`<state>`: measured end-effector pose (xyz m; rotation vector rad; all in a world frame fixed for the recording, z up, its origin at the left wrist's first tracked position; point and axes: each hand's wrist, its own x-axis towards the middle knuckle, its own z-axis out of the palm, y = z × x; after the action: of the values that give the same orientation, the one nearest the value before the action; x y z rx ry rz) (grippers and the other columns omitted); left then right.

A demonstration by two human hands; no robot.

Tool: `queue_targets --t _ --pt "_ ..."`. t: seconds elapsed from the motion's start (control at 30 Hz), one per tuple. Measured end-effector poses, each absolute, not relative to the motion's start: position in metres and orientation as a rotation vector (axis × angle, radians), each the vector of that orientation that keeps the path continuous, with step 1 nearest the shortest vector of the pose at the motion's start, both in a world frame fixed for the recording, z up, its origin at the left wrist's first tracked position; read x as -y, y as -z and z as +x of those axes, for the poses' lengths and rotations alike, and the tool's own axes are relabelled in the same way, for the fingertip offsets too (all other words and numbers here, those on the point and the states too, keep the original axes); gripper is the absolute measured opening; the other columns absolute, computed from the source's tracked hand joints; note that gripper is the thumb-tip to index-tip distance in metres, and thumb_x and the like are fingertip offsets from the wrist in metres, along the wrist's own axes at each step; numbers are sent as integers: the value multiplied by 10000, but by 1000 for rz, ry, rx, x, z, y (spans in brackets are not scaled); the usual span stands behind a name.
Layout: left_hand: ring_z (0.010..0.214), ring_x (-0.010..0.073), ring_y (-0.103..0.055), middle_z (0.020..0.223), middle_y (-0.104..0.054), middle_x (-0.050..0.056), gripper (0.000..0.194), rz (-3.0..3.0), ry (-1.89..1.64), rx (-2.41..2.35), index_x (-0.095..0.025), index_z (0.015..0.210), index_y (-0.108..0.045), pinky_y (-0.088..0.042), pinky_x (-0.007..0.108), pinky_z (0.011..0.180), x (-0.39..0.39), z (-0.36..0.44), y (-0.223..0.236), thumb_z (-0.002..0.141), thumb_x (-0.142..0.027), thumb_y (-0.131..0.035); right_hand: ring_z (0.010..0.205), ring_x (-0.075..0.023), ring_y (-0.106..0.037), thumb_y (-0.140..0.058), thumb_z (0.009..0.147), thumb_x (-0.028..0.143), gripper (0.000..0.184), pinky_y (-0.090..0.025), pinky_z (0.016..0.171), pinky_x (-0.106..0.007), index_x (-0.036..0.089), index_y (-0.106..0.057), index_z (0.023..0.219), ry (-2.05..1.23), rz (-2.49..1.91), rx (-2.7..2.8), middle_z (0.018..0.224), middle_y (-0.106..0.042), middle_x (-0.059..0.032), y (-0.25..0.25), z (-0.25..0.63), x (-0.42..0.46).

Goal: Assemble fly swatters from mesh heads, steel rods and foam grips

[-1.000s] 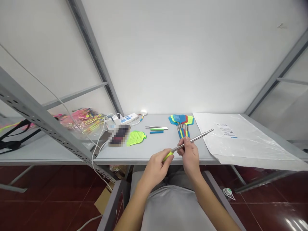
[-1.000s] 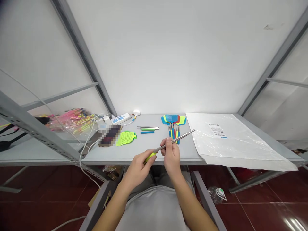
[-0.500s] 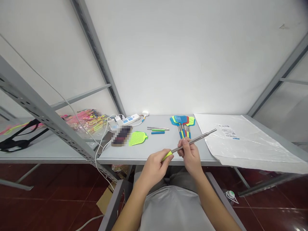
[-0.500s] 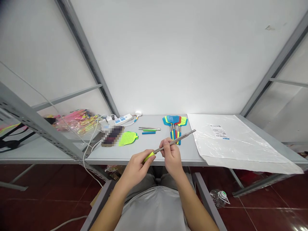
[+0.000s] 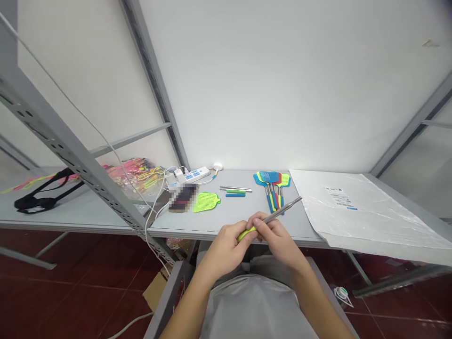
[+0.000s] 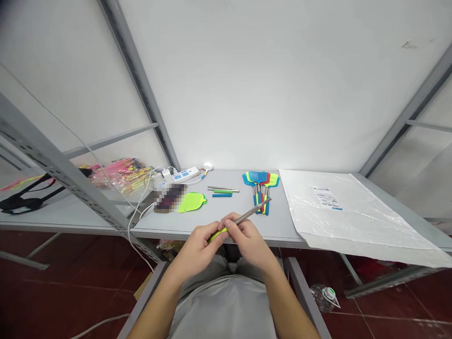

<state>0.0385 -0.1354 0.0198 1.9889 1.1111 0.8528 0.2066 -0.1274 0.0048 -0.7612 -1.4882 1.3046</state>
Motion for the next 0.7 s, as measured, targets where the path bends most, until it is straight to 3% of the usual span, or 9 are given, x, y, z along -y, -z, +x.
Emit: queue_targets --t 0.1,0.17,0.33,0.43,0.53,0.7 --pt "654 126 -417 710 -521 -30 341 1921 -884 -1119 -166 874 -616 -315 242 603 134 37 -21 970 -446 -446 793 -161 -509 -571 922 445 257 -425 734 -279 239 -646 1056 -1281 -790 1449 848 -554 -1 -6 203 130" --pt "662 129 -433 715 -533 -30 328 1916 -873 -1126 -175 879 -624 -323 243 615 133 32 -24 968 -438 -448 827 -166 -515 -619 892 439 318 -433 781 -289 263 -629 1157 -1247 -797 1331 870 -553 3 -5 205 127" --pt "641 130 -444 677 -542 -30 333 2007 -757 -1094 -185 781 -652 -315 248 600 136 26 -32 959 -402 -473 798 -155 -537 -527 938 445 280 -452 771 -303 204 -668 952 -1348 -551 816 793 -546 -6 -8 212 120" --pt "681 141 -498 728 -610 -9 277 2007 -780 -1014 -192 836 -709 -349 253 635 140 35 -30 942 -363 -520 522 -88 -362 -531 951 354 257 -410 590 -242 190 -587 760 -1531 -418 546 558 -361 69 -14 209 125" --pt "739 164 -576 960 -679 54 294 1726 -936 -967 -206 1059 -712 -417 262 651 138 46 -21 921 -417 -560 452 -85 -140 -523 964 338 311 -290 462 -218 199 -492 688 -1536 -351 399 498 -167 103 -17 206 129" --pt "1032 272 -624 1183 -652 159 495 995 -1172 -616 -150 1040 -687 -501 362 831 123 49 -2 952 -561 -427 462 -92 -90 -485 984 426 353 -257 446 -221 208 -470 707 -1446 -366 368 500 -153 104 -11 202 127"
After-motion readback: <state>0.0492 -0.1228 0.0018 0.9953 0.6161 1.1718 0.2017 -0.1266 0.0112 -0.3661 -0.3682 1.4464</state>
